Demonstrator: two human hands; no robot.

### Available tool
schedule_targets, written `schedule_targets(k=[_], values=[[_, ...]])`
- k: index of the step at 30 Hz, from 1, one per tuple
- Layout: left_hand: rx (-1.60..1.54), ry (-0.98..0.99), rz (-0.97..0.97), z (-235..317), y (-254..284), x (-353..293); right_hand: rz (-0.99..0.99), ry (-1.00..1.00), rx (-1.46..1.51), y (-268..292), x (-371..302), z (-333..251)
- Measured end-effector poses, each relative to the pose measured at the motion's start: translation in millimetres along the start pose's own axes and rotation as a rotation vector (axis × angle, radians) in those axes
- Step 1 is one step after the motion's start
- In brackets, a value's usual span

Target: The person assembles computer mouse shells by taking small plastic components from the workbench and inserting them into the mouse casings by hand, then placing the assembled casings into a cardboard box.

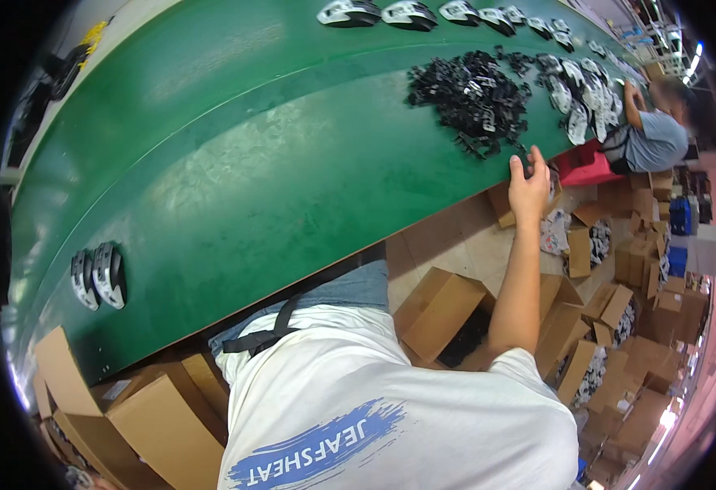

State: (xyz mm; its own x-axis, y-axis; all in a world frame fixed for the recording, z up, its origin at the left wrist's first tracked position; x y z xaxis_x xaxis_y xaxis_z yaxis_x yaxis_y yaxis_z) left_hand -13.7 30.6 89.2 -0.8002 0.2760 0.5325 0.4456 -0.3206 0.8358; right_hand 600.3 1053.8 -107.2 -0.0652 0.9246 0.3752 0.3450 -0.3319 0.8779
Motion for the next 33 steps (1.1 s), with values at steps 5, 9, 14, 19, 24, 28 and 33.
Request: schedule_targets(k=[5,9,14,19,24,28,33], values=[[-0.36,0.862,-0.066,-82,23,-103,0.094,-0.056,0.006,-15,-5,16],[-0.821,1.547,0.017,-82,-16,-168,0.263,-0.078,0.181,2,13,33],[-0.321,1.354,0.068,-58,-7,-181,0.202,0.048,0.493,-9,3,-65],[-0.496,0.209,0.282,252,-74,-35,-0.085,0.34,0.786,-12,-41,-204],[-0.492,-0.433,-0.233,473,-183,-9,-0.357,0.472,0.927,-34,-65,-319],[-0.493,-0.033,-0.183,481,-277,-6,-0.552,0.645,0.868,-57,-57,-342],[-0.412,-0.056,-0.282,490,-295,-4,-0.339,0.809,0.9,-55,-59,-338]])
Point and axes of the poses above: each hand's wrist, its own x-axis towards the middle knuckle, its own y-axis out of the back of the hand, z = x × y, the point moved 2 cm from there along x, towards the middle knuckle, and after that the axes turned 11 degrees about -x, right-handed, at the moved point
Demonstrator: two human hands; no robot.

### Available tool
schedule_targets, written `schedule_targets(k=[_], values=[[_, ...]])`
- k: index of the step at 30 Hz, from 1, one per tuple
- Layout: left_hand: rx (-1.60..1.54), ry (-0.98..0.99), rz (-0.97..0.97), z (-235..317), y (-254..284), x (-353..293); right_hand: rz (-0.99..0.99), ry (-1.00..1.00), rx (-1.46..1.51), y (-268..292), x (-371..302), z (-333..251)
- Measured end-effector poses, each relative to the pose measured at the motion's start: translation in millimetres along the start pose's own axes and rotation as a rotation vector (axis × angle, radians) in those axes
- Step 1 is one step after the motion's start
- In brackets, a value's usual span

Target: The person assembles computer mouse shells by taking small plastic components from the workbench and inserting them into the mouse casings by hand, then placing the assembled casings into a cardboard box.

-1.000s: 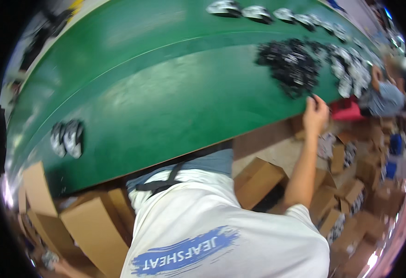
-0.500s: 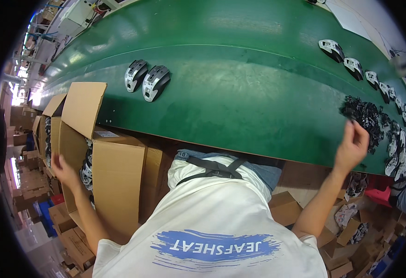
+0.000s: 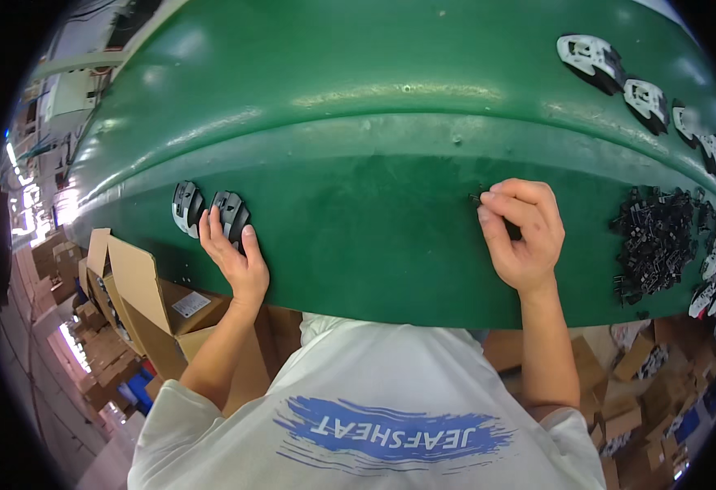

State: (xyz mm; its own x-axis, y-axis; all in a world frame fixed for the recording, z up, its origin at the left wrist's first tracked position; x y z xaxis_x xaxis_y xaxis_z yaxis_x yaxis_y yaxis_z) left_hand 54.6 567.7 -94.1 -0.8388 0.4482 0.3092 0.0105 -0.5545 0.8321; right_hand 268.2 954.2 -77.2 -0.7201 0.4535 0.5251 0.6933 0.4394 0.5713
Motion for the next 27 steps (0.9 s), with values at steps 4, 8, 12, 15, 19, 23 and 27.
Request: schedule_targets(k=[4,8,12,15,19,23,27], values=[[-0.028,0.027,-0.105,4,2,6,-0.06,-0.032,-0.007,-2,-1,4],[-0.05,0.021,-0.139,-1,0,2,-0.103,-0.061,0.007,-1,-2,4],[-0.075,0.006,-0.108,5,5,1,-0.083,-0.025,-0.042,5,-1,-1],[-0.152,-0.01,-0.034,8,2,-2,-0.04,-0.018,-0.122,8,-7,-5],[-0.15,-0.028,-0.009,13,2,-1,0.031,0.062,-0.115,-3,-5,-10],[-0.512,0.085,0.036,68,18,-7,0.017,0.042,0.074,-9,-17,-49],[-1.238,0.494,-0.667,147,44,-42,0.007,0.265,0.359,-23,-16,-148]])
Point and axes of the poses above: each hand's wrist, its own x-axis towards the middle knuckle, its own y-axis out of the back of the hand, z = x × y, the point moved 2 cm from there along x, towards the middle knuckle, and after that the axes turned 11 degrees about -x, right-handed, at the moved point
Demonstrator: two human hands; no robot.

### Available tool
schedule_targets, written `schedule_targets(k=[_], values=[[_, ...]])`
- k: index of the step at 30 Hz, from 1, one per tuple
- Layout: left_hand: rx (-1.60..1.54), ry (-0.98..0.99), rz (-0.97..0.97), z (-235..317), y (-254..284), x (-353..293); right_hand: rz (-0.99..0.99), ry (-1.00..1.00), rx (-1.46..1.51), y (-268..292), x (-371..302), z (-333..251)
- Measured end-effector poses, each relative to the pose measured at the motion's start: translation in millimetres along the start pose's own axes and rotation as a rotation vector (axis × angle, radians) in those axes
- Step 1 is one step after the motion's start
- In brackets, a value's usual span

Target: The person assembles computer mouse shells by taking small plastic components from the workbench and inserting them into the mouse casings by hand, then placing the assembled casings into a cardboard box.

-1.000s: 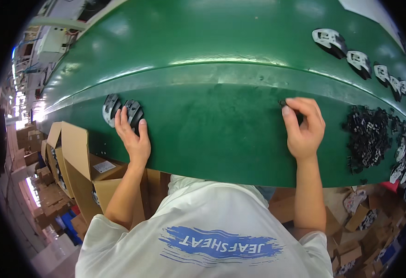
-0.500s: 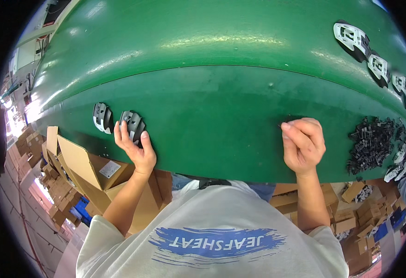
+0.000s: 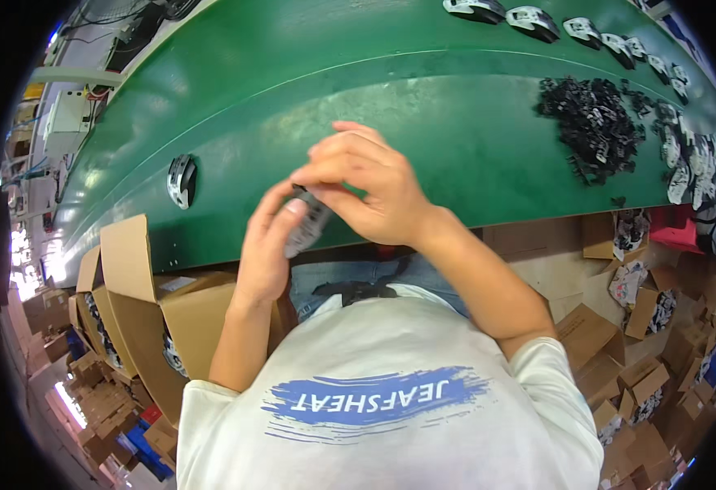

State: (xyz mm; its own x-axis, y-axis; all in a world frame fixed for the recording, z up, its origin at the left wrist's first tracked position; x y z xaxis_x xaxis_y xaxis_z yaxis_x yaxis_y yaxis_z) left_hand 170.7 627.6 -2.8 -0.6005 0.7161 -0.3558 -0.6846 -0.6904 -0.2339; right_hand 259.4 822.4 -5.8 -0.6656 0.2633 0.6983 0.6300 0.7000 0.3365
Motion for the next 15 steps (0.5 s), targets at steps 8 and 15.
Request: schedule_targets(k=[8,15], values=[[0.116,-0.331,-0.249,21,-50,-45,0.489,-0.596,0.388,-10,-3,-17],[-0.035,-0.553,-0.168,6,-23,6,0.434,-0.734,0.383,-20,-9,-21]])
Point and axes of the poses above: each hand's wrist, its own x-axis towards the middle knuckle, its own y-axis out of the back of the hand, z = x × y, the point moved 2 cm from there along x, towards the middle knuckle, and after that the axes turned 11 degrees about -x, right-handed, at the moved point
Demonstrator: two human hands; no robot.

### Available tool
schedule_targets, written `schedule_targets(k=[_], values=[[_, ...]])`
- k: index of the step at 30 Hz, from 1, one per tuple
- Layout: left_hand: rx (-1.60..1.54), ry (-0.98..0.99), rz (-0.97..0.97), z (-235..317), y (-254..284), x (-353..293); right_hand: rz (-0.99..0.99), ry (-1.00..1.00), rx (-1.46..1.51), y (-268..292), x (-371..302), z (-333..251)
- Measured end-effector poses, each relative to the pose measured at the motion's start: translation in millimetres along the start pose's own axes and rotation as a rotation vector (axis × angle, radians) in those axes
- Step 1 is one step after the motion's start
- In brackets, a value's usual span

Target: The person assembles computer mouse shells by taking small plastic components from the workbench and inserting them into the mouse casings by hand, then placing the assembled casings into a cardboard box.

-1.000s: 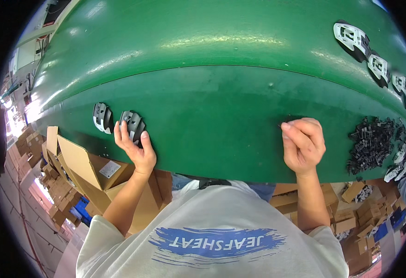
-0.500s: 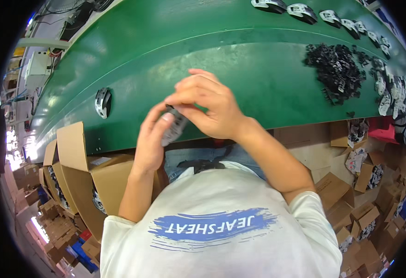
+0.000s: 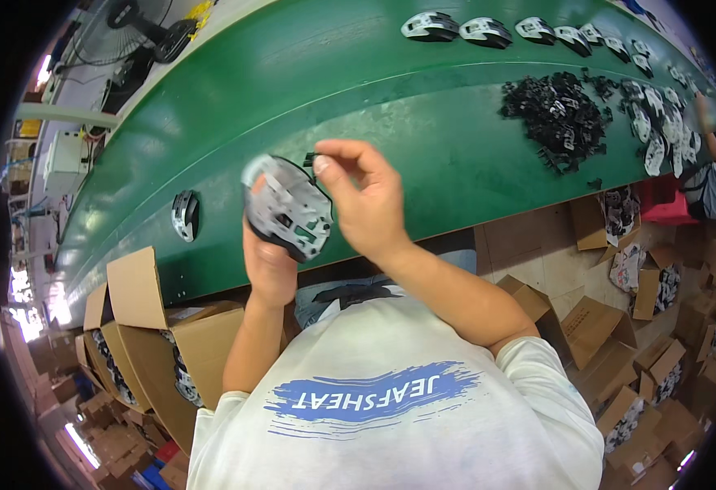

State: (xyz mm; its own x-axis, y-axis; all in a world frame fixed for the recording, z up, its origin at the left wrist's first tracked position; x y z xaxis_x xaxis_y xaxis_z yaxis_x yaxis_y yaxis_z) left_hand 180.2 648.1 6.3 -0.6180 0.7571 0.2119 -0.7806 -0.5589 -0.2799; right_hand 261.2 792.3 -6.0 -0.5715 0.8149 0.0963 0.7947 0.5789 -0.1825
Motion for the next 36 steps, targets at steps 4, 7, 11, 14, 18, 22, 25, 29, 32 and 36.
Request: schedule_targets(k=[4,7,11,14,18,22,25,29,32,36], values=[[-0.581,0.208,0.002,13,2,4,-0.112,0.003,-0.017,26,-1,-47],[-0.772,0.333,-0.032,2,9,-3,-0.338,0.319,-0.354,15,-2,-70],[-0.745,0.311,0.071,1,-1,-10,-0.403,0.56,-0.621,2,3,-63],[-0.673,0.316,0.151,2,-7,-4,-0.392,0.663,-0.724,1,7,-63],[-0.61,0.354,0.149,10,-14,5,-0.333,0.626,-0.75,5,8,-68],[-0.597,0.349,0.117,11,-12,8,-0.304,0.52,-0.658,7,8,-66],[-0.631,0.364,0.13,15,-15,7,-0.286,0.636,-0.681,10,7,-68],[-0.736,0.316,0.185,16,-17,8,-0.34,0.544,-0.745,10,2,-67],[-0.746,0.253,0.158,16,-25,6,-0.224,0.338,-0.479,3,2,-43],[-1.028,0.217,0.111,13,-28,7,-0.201,0.241,-0.128,1,0,-6]])
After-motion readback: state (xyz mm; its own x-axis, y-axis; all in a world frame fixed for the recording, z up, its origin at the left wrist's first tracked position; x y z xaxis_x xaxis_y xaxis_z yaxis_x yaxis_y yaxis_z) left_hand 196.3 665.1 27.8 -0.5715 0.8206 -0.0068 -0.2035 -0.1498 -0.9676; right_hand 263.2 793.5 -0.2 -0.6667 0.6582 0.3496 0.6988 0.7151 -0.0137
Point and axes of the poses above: each hand's wrist, its own x-axis towards the middle knuckle, its own y-axis out of the back of the hand, z = x × y, the point moved 2 cm from there along x, towards the middle knuckle, and after that the axes turned 11 degrees about -x, right-handed, at the moved point
